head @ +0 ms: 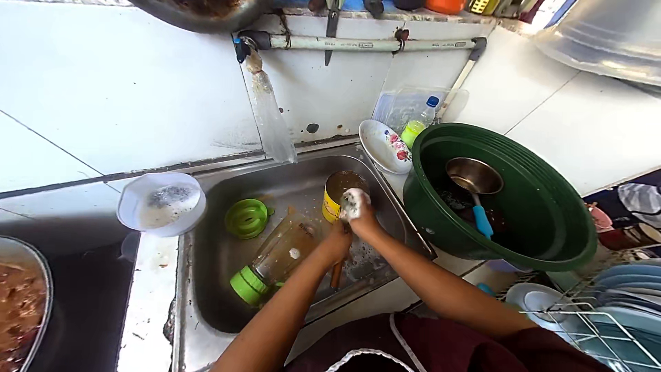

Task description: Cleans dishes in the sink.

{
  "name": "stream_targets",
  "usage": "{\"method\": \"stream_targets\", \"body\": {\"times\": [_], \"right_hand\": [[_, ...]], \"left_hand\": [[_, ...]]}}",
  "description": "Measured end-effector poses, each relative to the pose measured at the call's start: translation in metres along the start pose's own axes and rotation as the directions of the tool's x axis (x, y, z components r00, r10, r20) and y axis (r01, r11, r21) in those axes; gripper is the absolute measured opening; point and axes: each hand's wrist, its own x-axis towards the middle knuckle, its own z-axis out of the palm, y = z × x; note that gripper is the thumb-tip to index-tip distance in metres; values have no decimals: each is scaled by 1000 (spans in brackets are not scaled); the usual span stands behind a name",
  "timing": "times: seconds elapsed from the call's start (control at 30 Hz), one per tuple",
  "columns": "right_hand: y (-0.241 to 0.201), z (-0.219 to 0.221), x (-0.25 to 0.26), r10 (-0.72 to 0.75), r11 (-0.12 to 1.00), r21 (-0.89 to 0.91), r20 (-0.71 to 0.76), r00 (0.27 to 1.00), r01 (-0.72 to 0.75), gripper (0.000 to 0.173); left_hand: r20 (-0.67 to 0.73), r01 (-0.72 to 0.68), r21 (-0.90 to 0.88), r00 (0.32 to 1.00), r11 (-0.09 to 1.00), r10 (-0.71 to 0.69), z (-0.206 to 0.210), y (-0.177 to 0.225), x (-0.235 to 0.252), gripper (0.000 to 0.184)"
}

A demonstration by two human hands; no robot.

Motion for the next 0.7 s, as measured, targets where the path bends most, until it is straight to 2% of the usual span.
{"method": "stream_targets", "body": {"times": [0.07,0.13,0.17,0.2,0.23,0.27,0.3,0.33,0.37,0.4,0.47,0.53,0.57,0.63,0.7], "right_hand": [[6,-11,5,-19,963,-264,91,996,43,55],[10,-34,8,17,839,-541,122,992,52,53],[12,-49,8,44,791,-612,99,994,26,53],[20,-62,7,53,802,-597,26,998,-27,51],[28,-72,7,52,867,-492,-74,996,-82,51],[34,-77,6,48,944,-316,-150,987,-94,54],[36,-76,3,39,993,-103,-168,985,-57,56],[34,-69,-3,28,994,104,-120,992,-15,59],[29,-59,-8,5,975,222,-53,999,6,61],[21,-48,-12,-19,971,238,3,1000,18,63],[9,-28,-15,-32,999,-3,-23,999,32,63],[14,-22,-19,-61,949,-312,-54,997,41,61],[20,-24,-22,-124,905,-414,-29,992,101,57],[38,-30,-29,-338,798,-523,21,941,299,41],[52,-33,-30,-458,754,-515,32,889,407,27]], "left_hand": [[22,-17,-12,1000,1000,17,-1,-5,1,21],[39,-50,-52,998,997,52,-5,-6,0,21],[42,-75,-83,996,994,78,-9,-4,-3,22],[31,-102,-142,994,985,107,-14,-3,-5,21],[12,-114,-225,993,968,120,-18,-2,-7,19],[7,-103,-322,994,941,111,-22,-2,-8,14],[26,-73,-423,995,903,93,-25,-3,-7,10],[65,-37,-521,994,853,83,-25,-5,-3,13],[113,4,-616,990,788,84,-22,-6,1,20],[157,40,-695,983,718,97,-16,-6,5,25],[206,98,-788,972,608,110,-4,-2,9,27],[232,139,-838,966,528,113,4,-5,11,36],[252,159,-849,960,504,123,5,-9,11,38],[288,198,-859,949,472,126,9,-16,6,37],[295,218,-879,947,423,124,11,-21,2,38]]}}
